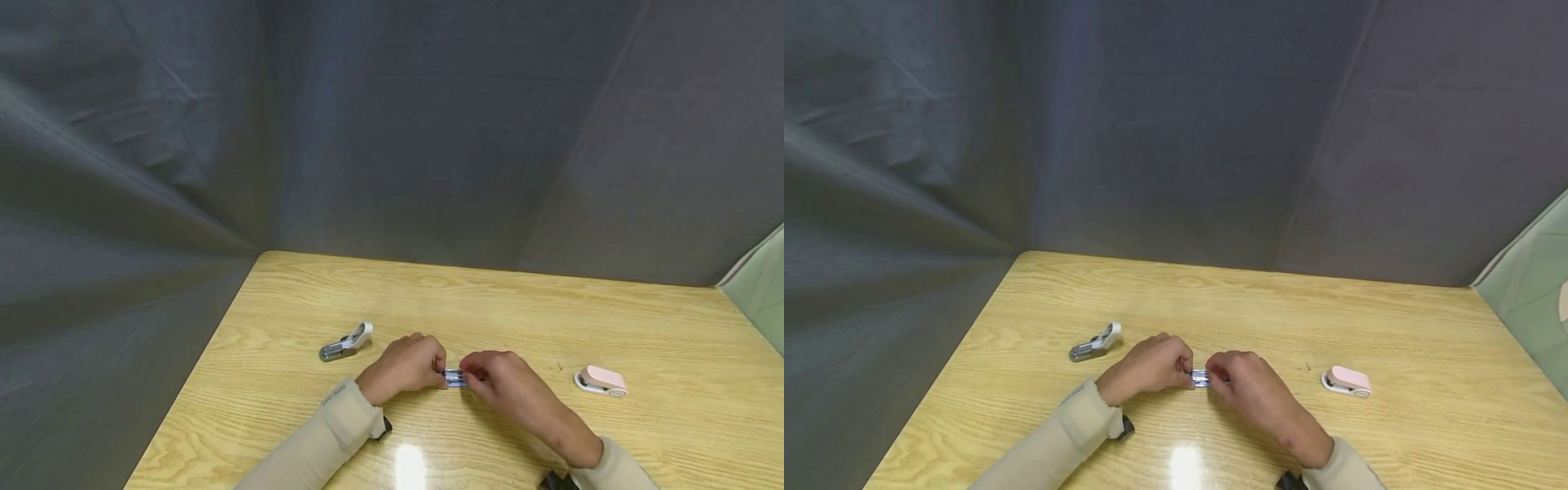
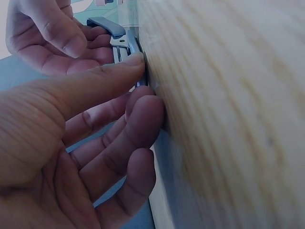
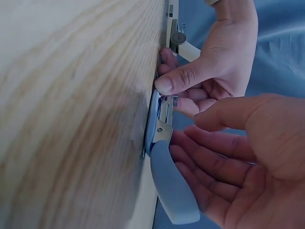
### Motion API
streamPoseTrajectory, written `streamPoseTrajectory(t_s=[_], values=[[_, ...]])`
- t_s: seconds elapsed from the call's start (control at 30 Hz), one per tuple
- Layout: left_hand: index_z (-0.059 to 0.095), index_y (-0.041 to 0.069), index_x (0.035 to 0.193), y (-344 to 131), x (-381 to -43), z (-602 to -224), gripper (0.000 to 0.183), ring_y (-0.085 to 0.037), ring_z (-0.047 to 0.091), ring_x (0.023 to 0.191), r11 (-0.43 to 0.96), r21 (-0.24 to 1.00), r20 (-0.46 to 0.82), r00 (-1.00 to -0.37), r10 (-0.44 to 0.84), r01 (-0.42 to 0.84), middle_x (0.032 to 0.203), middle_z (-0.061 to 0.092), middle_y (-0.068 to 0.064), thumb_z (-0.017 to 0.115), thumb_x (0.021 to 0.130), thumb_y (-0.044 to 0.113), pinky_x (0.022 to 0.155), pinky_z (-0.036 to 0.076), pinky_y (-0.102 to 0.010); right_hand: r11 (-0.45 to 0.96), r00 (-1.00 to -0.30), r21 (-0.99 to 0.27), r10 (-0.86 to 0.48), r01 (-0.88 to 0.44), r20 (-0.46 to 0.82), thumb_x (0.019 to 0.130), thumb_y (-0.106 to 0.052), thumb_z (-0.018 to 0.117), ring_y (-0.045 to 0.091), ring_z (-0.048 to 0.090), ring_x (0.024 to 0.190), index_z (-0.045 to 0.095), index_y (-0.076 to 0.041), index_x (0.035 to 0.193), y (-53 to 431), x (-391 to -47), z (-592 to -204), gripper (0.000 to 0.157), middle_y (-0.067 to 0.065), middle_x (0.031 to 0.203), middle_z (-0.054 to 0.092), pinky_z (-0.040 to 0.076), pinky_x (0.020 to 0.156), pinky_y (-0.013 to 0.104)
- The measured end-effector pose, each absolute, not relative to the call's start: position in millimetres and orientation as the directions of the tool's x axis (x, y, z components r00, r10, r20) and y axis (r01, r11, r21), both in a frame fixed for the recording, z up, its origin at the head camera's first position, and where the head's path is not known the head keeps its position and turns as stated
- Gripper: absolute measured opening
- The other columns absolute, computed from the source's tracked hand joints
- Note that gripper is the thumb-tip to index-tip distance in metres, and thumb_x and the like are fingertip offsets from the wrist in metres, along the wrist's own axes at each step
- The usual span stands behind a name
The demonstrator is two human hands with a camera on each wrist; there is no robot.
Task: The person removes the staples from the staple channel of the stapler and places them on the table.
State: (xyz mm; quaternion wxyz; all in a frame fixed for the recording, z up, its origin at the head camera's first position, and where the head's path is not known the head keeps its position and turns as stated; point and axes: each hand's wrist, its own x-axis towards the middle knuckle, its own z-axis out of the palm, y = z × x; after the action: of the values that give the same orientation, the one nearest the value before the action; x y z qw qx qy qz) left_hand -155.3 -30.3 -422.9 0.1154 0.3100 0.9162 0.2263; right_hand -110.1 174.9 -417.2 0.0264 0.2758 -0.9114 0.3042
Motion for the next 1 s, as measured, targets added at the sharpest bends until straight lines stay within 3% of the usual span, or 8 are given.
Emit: streamPoseTrajectory(t_s=[0.5, 1.0], values=[[0.063, 0.023, 0.066, -30.2, -155.1, -421.8, 0.031, -0.005, 0.044, 0.057, 0.714, 0.481, -0.087, -0.782, 0.617, 0.509, 0.066, 0.055, 0.013, 0.088, 0.084, 0.024, 0.053, 0.037, -0.024, 0.704, -0.848, -0.480, -0.483, -0.524, 0.217, 0.094, -0.002, 0.073, 0.011, 0.071, 0.080, 0.075, -0.004, 0.101, 175.7, -104.7, -414.4, 0.007, 0.002, 0.092, 0.074, 0.056, 0.066, 0.025], [0.064, 0.024, 0.066, -30.3, -155.4, -422.0, 0.030, -0.006, 0.045, 0.058, 0.723, 0.468, -0.095, -0.784, 0.614, 0.509, 0.066, 0.056, 0.013, 0.087, 0.085, 0.026, 0.054, 0.037, -0.025, 0.708, -0.831, -0.439, -0.507, -0.553, 0.230, 0.092, -0.001, 0.075, 0.011, 0.070, 0.079, 0.076, -0.004, 0.099, 173.4, -103.8, -413.4, 0.008, 0.002, 0.089, 0.074, 0.055, 0.065, 0.026]])
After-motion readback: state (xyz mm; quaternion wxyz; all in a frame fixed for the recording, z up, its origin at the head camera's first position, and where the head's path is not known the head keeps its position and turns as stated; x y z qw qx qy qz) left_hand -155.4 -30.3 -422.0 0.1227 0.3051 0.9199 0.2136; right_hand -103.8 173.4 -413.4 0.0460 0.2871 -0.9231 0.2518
